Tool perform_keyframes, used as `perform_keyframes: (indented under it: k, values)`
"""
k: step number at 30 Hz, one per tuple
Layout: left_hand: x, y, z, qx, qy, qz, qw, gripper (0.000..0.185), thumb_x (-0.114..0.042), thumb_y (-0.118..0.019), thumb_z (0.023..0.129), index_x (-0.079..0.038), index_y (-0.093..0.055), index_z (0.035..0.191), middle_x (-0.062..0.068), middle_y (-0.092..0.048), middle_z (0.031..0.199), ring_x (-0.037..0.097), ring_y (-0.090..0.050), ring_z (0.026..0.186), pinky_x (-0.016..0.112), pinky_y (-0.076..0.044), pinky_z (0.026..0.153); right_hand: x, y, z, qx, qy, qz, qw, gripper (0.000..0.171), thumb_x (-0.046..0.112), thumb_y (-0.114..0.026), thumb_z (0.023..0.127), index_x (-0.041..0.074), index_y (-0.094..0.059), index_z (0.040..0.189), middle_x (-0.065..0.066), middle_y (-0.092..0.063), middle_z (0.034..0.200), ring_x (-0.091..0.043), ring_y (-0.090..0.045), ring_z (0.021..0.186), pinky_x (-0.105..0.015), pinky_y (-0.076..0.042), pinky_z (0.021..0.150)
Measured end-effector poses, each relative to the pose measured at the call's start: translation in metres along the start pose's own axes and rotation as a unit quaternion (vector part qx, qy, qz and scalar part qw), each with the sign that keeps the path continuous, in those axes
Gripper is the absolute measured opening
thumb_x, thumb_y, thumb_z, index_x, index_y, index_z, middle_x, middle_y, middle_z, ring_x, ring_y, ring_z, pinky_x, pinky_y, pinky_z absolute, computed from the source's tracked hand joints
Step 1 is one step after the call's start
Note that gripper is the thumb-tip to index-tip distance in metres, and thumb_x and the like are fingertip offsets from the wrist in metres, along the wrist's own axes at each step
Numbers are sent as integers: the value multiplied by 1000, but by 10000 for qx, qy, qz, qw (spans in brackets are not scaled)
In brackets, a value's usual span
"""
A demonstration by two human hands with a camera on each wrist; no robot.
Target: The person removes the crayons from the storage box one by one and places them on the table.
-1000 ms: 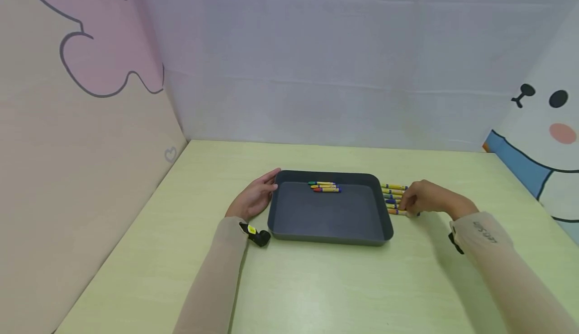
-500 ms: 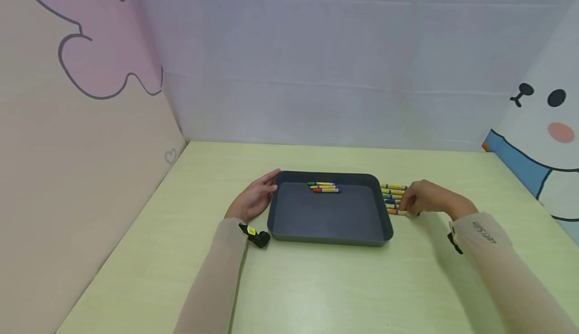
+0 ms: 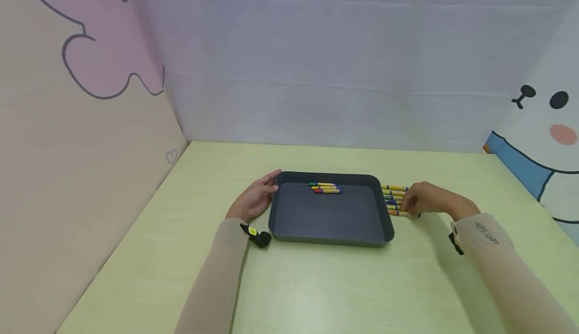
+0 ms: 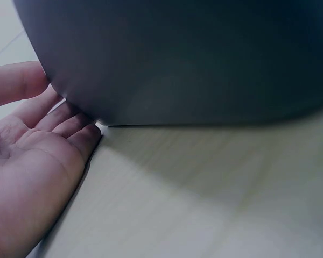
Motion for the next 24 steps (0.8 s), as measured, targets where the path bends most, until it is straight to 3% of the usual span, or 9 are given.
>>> perform_keyframes:
  k: [24]
  values:
    - [-1, -1, 0, 32, 50, -31, 10000, 64, 10, -38, 97, -12, -20, 155, -1, -5, 163, 13, -15, 143, 16, -41, 88, -3, 7, -1, -75, -39, 6, 10000, 20, 10, -75, 81, 6, -74, 101, -4, -71, 97, -10, -62, 82, -27, -52, 69]
Point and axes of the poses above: each hand's wrist, its own z-axis towards the middle knuckle, its own y-axis out of the back of the hand, x = y × z, the point moved 2 cm from there along z, towards the middle knuckle
